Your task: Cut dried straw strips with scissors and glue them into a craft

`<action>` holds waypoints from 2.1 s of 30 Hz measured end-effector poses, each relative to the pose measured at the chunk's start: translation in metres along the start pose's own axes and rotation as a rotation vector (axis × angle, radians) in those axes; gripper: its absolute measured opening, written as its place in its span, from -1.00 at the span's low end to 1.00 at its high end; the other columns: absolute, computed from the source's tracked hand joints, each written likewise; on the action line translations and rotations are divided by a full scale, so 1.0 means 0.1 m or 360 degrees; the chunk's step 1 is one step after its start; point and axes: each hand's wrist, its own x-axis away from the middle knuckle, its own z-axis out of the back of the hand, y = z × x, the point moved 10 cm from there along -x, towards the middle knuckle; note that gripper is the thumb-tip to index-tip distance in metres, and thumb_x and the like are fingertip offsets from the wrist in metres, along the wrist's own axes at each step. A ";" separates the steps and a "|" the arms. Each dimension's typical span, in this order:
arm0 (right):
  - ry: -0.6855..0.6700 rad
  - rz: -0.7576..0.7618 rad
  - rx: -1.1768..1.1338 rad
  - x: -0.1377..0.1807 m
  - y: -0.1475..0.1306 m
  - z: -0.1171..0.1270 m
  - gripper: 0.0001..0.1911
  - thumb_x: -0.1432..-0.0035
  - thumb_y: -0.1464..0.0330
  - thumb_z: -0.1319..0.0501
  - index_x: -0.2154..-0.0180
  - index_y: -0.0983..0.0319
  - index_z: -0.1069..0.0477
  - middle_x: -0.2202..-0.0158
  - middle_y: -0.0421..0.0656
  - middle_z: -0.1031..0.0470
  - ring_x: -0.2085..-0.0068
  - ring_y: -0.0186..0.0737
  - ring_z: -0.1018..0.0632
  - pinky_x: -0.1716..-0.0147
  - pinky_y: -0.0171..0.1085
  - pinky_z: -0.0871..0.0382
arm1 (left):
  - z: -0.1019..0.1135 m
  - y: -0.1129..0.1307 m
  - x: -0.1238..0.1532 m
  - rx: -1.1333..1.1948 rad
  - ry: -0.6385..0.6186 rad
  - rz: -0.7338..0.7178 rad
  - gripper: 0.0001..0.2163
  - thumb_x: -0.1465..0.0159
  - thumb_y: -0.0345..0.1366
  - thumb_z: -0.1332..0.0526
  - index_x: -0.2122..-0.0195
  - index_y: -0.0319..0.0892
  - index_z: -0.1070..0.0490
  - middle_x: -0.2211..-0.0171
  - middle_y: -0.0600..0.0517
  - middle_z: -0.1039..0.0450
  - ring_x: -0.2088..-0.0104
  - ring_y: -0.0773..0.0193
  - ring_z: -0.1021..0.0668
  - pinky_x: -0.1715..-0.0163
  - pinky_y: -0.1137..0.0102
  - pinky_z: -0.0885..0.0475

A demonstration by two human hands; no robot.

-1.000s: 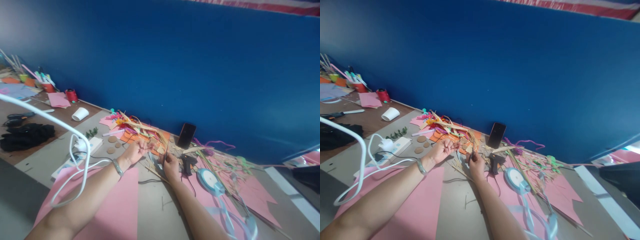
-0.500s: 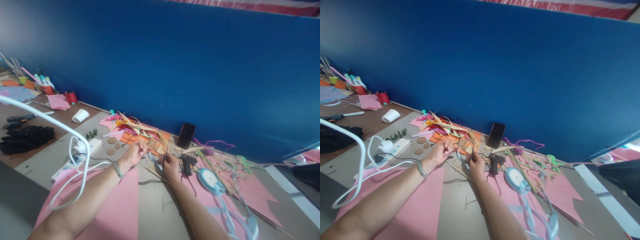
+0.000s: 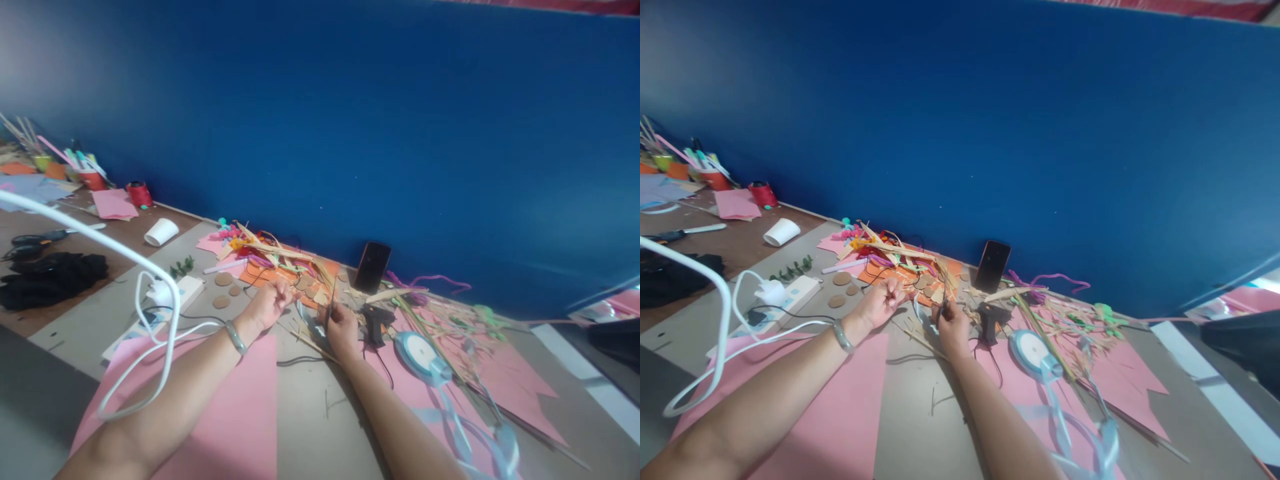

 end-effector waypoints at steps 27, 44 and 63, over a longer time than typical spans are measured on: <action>0.0034 0.0035 -0.0006 0.00 -0.03 0.00 -0.72 -0.02 0.19 -0.22 0.57 0.23 -0.31 0.64 -0.22 -0.36 0.57 -0.30 -0.38 0.55 -0.35 -0.24 | 0.04 -0.02 0.01 -0.0009 0.0068 0.0051 -0.82 0.10 -0.61 -0.08 0.67 -0.19 -0.23 0.68 0.22 -0.21 0.73 0.51 -0.20 0.15 0.24 -0.46; 0.0021 0.0023 0.0013 0.00 -0.03 0.00 -0.70 -0.04 0.15 -0.21 0.53 0.24 -0.33 0.62 -0.19 -0.40 0.55 -0.29 -0.39 0.55 -0.35 -0.25 | 0.08 0.02 -0.01 -0.0012 0.0070 0.0004 -0.80 0.07 -0.62 -0.09 0.67 -0.19 -0.25 0.71 0.22 -0.19 0.73 0.49 -0.21 0.13 0.20 -0.46; 0.0042 -0.0017 -0.0015 0.02 -0.12 0.04 -0.72 -0.02 0.17 -0.23 0.53 0.24 -0.35 0.61 -0.21 -0.40 0.55 -0.30 -0.40 0.55 -0.36 -0.25 | 0.23 0.25 -0.01 -0.0260 0.0353 -0.0169 -0.87 0.20 -0.55 -0.03 0.65 -0.19 -0.21 0.73 0.22 -0.13 0.76 0.52 -0.10 0.68 0.52 0.03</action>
